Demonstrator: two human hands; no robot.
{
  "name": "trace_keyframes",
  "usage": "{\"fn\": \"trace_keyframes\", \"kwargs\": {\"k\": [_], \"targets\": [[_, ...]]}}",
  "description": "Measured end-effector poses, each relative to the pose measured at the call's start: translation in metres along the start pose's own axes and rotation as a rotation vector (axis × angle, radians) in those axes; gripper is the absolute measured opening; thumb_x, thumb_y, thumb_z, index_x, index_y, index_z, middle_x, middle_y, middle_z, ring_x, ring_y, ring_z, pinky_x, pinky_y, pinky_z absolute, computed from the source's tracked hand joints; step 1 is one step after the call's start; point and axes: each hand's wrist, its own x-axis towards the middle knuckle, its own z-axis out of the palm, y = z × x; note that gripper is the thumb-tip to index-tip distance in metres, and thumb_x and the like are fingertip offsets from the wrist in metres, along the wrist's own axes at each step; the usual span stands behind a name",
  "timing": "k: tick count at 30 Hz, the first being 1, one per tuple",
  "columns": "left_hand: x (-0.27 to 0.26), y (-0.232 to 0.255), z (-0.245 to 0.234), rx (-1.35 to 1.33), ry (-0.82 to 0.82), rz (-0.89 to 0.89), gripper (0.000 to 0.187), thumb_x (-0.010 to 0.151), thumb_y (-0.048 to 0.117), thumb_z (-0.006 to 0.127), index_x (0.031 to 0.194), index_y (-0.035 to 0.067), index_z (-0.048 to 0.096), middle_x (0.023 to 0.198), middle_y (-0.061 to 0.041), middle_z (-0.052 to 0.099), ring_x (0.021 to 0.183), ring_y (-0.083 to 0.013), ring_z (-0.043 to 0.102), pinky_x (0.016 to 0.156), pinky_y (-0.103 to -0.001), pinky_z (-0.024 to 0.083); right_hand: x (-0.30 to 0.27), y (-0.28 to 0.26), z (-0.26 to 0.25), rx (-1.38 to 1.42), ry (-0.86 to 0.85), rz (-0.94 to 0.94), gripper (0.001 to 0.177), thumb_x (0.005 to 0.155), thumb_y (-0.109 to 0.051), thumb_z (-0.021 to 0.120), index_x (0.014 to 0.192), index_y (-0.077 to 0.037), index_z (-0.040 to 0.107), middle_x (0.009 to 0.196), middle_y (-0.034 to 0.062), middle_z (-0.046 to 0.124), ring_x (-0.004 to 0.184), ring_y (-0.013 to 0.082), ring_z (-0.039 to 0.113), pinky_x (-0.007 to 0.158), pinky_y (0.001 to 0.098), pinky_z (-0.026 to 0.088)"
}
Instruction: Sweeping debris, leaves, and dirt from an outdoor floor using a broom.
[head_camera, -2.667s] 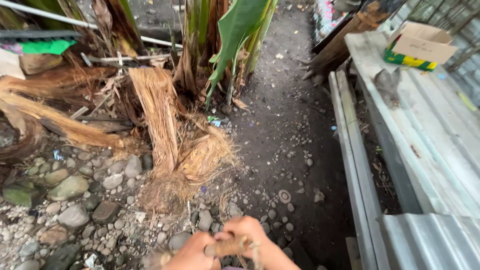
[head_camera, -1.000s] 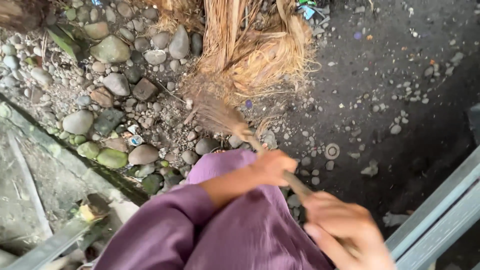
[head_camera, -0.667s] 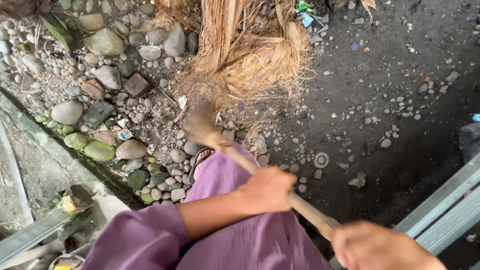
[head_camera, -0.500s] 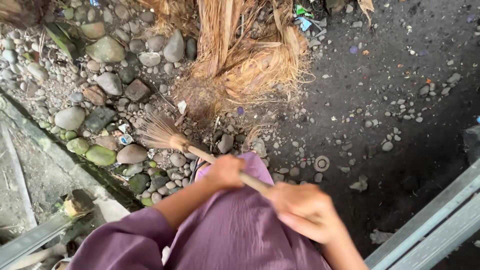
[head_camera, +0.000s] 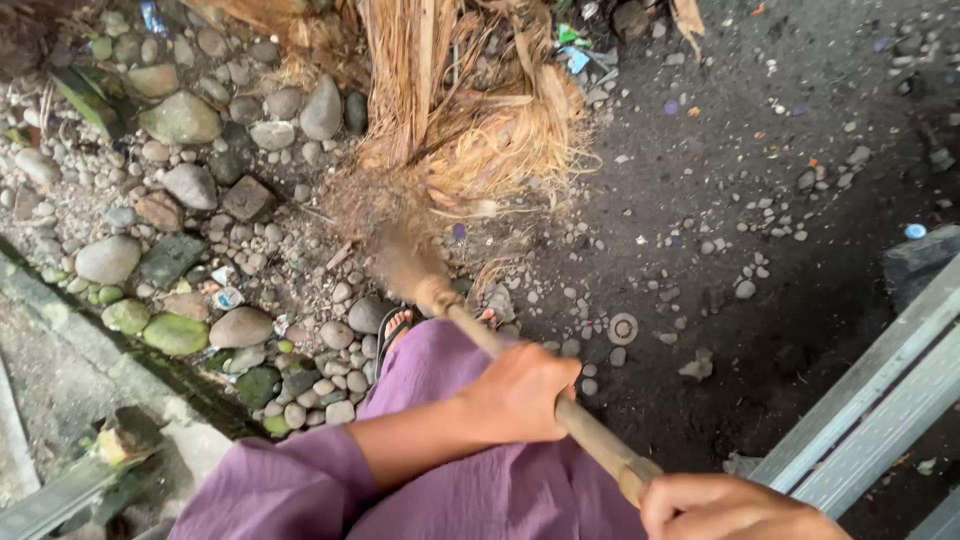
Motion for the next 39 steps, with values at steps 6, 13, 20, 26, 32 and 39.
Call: {"fn": "trace_keyframes", "kwargs": {"k": [6, 13, 20, 26, 32, 39], "targets": [[-0.002, -0.061, 0.006, 0.15, -0.047, -0.246, 0.012, 0.069, 0.022, 0.076, 0.074, 0.014, 0.07, 0.069, -0.015, 0.069, 0.07, -0.0384, 0.071, 0.068, -0.049, 0.056, 0.022, 0.055, 0.004, 0.208, 0.097, -0.029, 0.037, 0.087, -0.003, 0.068, 0.062, -0.008, 0.042, 0.06, 0.0022, 0.045, 0.057, 0.0188, 0.052, 0.07, 0.039, 0.051], [0.116, -0.131, 0.114, 0.135, -0.053, 0.018, 0.012, 0.071, 0.02, 0.071, 0.075, 0.015, 0.061, 0.081, -0.003, 0.064, 0.082, -0.0315, 0.068, 0.071, -0.054, 0.047, 0.021, 0.067, -0.016, -0.072, 0.169, 0.123, 0.037, 0.081, 0.003, 0.068, 0.057, -0.005, 0.041, 0.053, 0.0044, 0.041, 0.052, 0.0241, 0.045, 0.07, 0.0388, 0.048], [0.158, -0.063, 0.122, -0.22, 0.063, 0.186, 0.01, 0.091, 0.014, 0.063, 0.085, 0.011, 0.057, 0.089, -0.009, 0.06, 0.085, -0.0339, 0.063, 0.071, -0.046, 0.05, 0.02, 0.009, -0.022, -0.316, 0.223, 0.109, 0.04, 0.084, -0.001, 0.068, 0.057, -0.005, 0.038, 0.058, 0.0071, 0.044, 0.056, 0.0277, 0.048, 0.072, 0.0402, 0.046], [0.139, -0.026, 0.096, -0.043, 0.061, 0.084, 0.016, 0.069, 0.009, 0.071, 0.079, 0.008, 0.059, 0.083, -0.013, 0.063, 0.086, -0.0396, 0.062, 0.069, -0.05, 0.048, -0.052, 0.015, -0.033, 0.029, 0.611, 0.017, 0.05, 0.09, -0.004, 0.068, 0.055, -0.006, 0.032, 0.052, 0.0013, 0.035, 0.047, 0.02, 0.045, 0.068, 0.0452, 0.046], [0.24, -0.132, 0.128, -0.203, -0.022, 0.142, 0.006, 0.08, 0.003, 0.061, 0.084, 0.007, 0.062, 0.082, -0.012, 0.061, 0.086, -0.0346, 0.063, 0.073, -0.045, 0.049, 0.001, 0.088, -0.11, -0.21, 0.456, 0.074, 0.044, 0.089, -0.001, 0.066, 0.057, -0.004, 0.036, 0.055, 0.0084, 0.035, 0.053, 0.0294, 0.044, 0.067, 0.042, 0.046], [0.37, -0.123, 0.098, -0.302, -0.146, 0.48, 0.004, 0.089, 0.004, 0.058, 0.085, 0.006, 0.058, 0.083, -0.012, 0.059, 0.084, -0.0342, 0.061, 0.075, -0.043, 0.05, 0.034, 0.113, -0.168, -0.438, 0.432, 0.116, 0.026, 0.072, -0.002, 0.066, 0.058, -0.007, 0.045, 0.056, 0.0055, 0.05, 0.058, 0.0284, 0.051, 0.066, 0.0388, 0.043]]}}
